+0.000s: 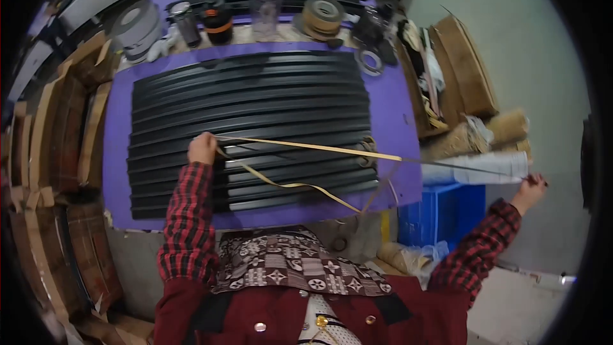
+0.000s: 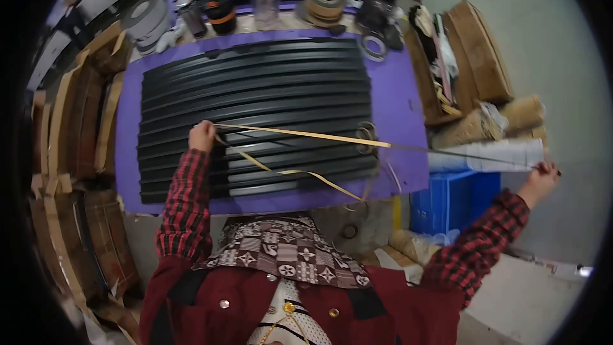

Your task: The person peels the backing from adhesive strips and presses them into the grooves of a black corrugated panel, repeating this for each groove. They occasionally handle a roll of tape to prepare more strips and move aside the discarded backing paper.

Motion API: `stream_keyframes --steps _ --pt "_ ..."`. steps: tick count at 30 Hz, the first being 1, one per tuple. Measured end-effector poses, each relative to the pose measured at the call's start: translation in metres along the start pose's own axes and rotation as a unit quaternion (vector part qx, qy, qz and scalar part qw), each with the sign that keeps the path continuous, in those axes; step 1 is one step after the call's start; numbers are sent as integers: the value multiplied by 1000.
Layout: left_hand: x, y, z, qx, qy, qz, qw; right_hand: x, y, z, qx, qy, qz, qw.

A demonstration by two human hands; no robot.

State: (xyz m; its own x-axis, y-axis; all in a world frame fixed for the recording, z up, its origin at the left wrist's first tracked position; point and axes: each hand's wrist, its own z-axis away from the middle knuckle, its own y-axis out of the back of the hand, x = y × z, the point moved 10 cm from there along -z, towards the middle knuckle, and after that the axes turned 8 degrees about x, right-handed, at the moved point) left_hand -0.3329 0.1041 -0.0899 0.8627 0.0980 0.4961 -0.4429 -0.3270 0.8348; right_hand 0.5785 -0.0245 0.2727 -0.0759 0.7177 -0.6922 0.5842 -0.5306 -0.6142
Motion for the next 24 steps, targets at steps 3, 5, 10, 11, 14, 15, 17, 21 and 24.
stream_keyframes --steps 3,5,10,11,14,15,17,21,24 --pt "7 -17 18 -74 113 4 991 -27 -87 -65 -25 109 232 966" --pt "124 -60 63 -192 -165 90 963 -2 -210 -42 -106 184 383 899" --pt "196 18 82 -451 -207 483 721 216 -503 208 -404 158 450 780" --pt "126 18 20 -279 -160 418 850 268 -536 269 -444 98 442 773" --pt "-114 65 -88 86 95 152 980 423 -551 420 -522 -164 398 736" --pt "-159 96 -108 184 76 107 974 455 -557 483 -547 -239 334 730" --pt "-239 114 -135 238 138 -26 961 490 -574 601 -599 -297 357 652" --pt "-313 86 -161 148 245 58 956 545 -583 793 -664 -369 291 581" --pt "-317 87 -160 123 284 101 946 562 -586 881 -690 -345 296 564"
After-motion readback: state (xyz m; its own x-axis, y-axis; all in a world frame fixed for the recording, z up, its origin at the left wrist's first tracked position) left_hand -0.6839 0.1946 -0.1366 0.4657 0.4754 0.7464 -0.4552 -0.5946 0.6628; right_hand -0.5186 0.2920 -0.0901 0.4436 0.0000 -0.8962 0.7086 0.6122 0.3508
